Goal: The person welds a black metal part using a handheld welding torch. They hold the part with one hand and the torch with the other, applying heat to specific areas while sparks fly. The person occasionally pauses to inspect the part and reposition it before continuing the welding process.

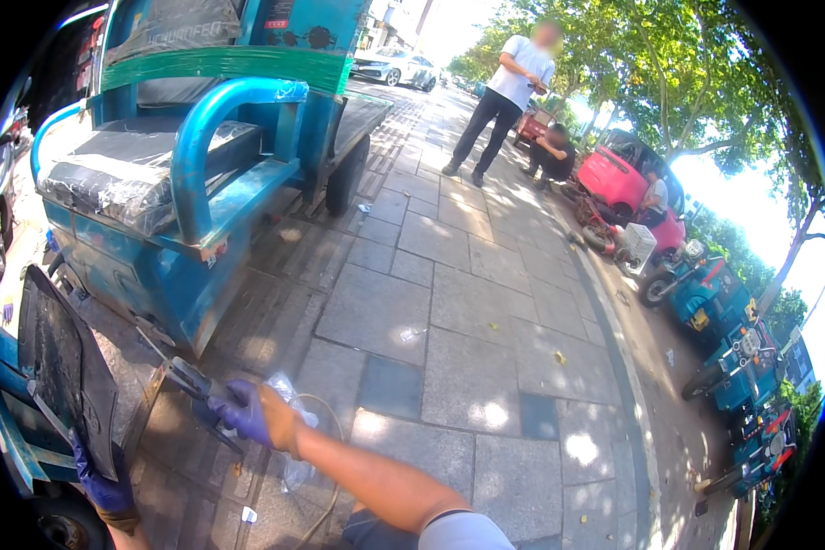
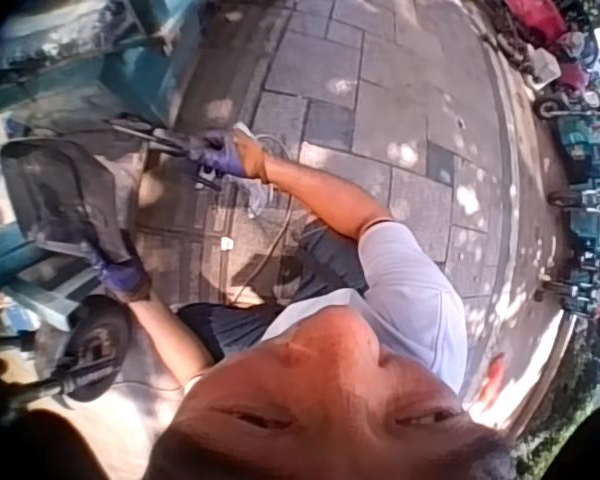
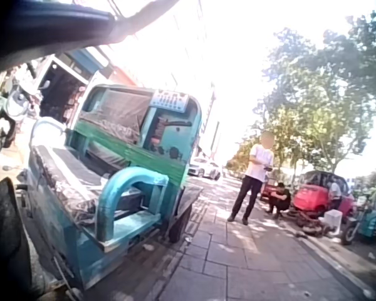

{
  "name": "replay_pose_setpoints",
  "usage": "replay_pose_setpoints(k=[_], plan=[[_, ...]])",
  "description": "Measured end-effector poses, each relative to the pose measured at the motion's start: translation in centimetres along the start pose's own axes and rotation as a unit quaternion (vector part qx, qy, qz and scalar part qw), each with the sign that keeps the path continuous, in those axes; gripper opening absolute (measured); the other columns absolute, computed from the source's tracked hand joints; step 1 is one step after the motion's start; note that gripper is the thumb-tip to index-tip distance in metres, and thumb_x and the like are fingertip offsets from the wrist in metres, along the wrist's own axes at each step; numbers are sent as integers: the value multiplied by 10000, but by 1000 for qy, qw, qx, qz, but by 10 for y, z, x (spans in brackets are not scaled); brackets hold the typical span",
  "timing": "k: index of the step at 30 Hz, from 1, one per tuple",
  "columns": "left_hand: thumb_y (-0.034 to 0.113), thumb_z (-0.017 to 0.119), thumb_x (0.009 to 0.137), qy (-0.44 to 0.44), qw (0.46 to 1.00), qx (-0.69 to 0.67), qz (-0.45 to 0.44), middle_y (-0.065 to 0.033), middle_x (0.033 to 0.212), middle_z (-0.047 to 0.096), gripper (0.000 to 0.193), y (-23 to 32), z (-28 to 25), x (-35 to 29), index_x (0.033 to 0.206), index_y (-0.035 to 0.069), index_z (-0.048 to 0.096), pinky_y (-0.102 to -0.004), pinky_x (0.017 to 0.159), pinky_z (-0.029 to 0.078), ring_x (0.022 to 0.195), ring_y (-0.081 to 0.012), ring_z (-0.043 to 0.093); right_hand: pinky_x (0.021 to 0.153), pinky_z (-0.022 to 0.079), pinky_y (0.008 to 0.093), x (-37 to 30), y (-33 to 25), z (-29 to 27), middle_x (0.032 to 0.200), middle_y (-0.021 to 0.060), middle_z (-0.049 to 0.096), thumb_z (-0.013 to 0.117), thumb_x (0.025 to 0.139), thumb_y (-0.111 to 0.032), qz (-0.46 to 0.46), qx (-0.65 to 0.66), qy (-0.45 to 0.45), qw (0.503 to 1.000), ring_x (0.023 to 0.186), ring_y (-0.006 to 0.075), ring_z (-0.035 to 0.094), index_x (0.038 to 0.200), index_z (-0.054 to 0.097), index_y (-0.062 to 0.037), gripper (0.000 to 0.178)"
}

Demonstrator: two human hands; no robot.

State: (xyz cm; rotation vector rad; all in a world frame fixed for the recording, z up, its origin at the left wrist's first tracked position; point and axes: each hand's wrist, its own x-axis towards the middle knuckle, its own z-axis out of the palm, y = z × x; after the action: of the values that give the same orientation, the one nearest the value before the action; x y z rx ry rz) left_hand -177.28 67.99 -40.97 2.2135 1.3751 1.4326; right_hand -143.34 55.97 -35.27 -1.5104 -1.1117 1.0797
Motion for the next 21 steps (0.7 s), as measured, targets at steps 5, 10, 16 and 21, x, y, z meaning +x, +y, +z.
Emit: replay_pose_setpoints(k=[5,10,16,21], plan=[[168,701,918,5,1000,-19,-17,-235,1469,520,690,2,1,0,1506,-50,413,-379,1155,352,1348,-330,509,609,528,270,-1,0,-2,855,54,702,645,998,-417,5,-18,1,1000,689,97,632,1132,680,-5,435],[175,709,903,1,999,51,6,-221,1503,494,734,4,-2,2,1529,-35,386,-371,1175,334,1379,-314,489,608,488,318,0,3,-1,795,70,640,634,971,-477,-4,0,-3,1000,663,131,589,1072,649,-10,478],[193,709,906,-16,998,59,-8,-230,1510,484,740,5,-5,2,1524,-48,383,-372,1183,324,1399,-328,472,606,493,315,1,5,1,788,66,637,636,970,-473,-3,16,-3,1000,659,131,589,1072,649,-13,471],[187,709,906,-16,999,29,-11,-233,1508,485,739,3,-5,2,1525,-48,382,-374,1181,326,1397,-329,474,604,494,315,-1,0,0,792,67,640,635,968,-477,-6,-4,-4,1000,659,131,593,1063,653,-12,475]])
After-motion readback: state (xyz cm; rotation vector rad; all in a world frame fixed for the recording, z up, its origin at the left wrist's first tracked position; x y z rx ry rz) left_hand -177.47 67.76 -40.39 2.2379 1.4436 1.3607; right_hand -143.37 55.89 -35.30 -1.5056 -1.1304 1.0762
